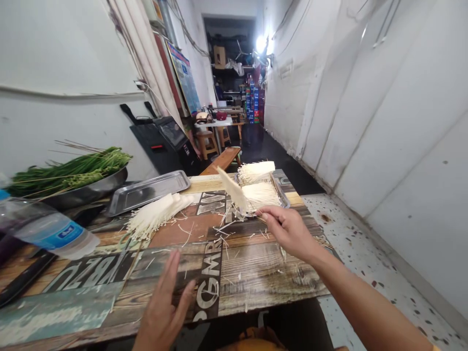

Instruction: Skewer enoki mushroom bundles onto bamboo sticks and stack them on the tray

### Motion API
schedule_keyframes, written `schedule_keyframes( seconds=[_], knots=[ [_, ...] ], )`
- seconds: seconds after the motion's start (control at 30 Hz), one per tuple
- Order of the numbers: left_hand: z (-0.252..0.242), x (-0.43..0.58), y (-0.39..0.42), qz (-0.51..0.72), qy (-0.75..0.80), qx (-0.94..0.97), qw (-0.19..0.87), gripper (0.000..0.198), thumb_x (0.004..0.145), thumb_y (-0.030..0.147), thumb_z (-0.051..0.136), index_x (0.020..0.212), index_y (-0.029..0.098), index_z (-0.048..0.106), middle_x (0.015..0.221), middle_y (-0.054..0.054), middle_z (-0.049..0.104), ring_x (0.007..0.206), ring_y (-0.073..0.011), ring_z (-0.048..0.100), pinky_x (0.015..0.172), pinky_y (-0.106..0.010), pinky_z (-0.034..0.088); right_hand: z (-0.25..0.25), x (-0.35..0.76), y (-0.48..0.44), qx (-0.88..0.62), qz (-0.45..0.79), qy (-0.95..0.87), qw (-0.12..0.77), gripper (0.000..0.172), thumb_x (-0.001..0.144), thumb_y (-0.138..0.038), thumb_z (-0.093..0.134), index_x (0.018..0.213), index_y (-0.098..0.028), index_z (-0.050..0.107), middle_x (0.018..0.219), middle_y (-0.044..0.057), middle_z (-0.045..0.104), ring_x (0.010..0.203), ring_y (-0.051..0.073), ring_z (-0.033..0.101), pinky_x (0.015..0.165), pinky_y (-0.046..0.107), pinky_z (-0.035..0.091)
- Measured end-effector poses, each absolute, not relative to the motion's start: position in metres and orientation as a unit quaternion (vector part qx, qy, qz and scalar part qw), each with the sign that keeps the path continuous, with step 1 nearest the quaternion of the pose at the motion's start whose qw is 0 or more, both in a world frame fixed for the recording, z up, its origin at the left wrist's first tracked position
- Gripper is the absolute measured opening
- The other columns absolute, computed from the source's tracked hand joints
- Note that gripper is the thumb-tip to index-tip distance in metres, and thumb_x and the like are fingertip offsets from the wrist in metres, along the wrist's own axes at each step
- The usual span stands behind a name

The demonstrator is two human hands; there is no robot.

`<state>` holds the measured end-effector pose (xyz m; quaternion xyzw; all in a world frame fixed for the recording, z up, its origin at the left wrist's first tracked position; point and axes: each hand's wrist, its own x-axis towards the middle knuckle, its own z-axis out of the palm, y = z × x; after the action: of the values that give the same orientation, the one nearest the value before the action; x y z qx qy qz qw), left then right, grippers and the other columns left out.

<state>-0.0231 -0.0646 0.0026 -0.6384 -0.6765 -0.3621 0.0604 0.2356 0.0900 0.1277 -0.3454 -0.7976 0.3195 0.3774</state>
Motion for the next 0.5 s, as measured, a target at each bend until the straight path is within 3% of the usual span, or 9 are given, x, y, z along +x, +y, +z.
schedule_keyframes(
  seconds=[0.17,0.5],
  knots=[
    [0.021,-0.033,-0.041,-0.375,-0.681,-0.625,0.066,0.067,0.094,0.036,0.045,0.152,0.023,0.014,0.154,-0.013,0.031,0.142,-0.0264,0.029,0.111,-0.05,0.034,0.136,0.245,0.089,-0.375,0.296,-0.797,0.37,0.034,0.092,-0.038,0.046,0.102,-0.014,0.066,0.051,-0.006,0.034,0.044,0.01,0.029,0.042,0.025,0.023],
    [-0.012,-0.026,-0.042,-0.36,-0.686,-0.63,0.055,0.064,0.094,0.031,0.044,0.151,0.023,0.016,0.153,-0.014,0.032,0.14,-0.0269,0.033,0.107,-0.048,0.041,0.146,0.255,0.154,-0.431,0.257,-0.762,0.41,0.035,0.085,-0.043,0.052,0.099,-0.014,0.066,0.054,-0.005,0.04,0.048,0.009,0.032,0.044,0.024,0.022]
  ],
)
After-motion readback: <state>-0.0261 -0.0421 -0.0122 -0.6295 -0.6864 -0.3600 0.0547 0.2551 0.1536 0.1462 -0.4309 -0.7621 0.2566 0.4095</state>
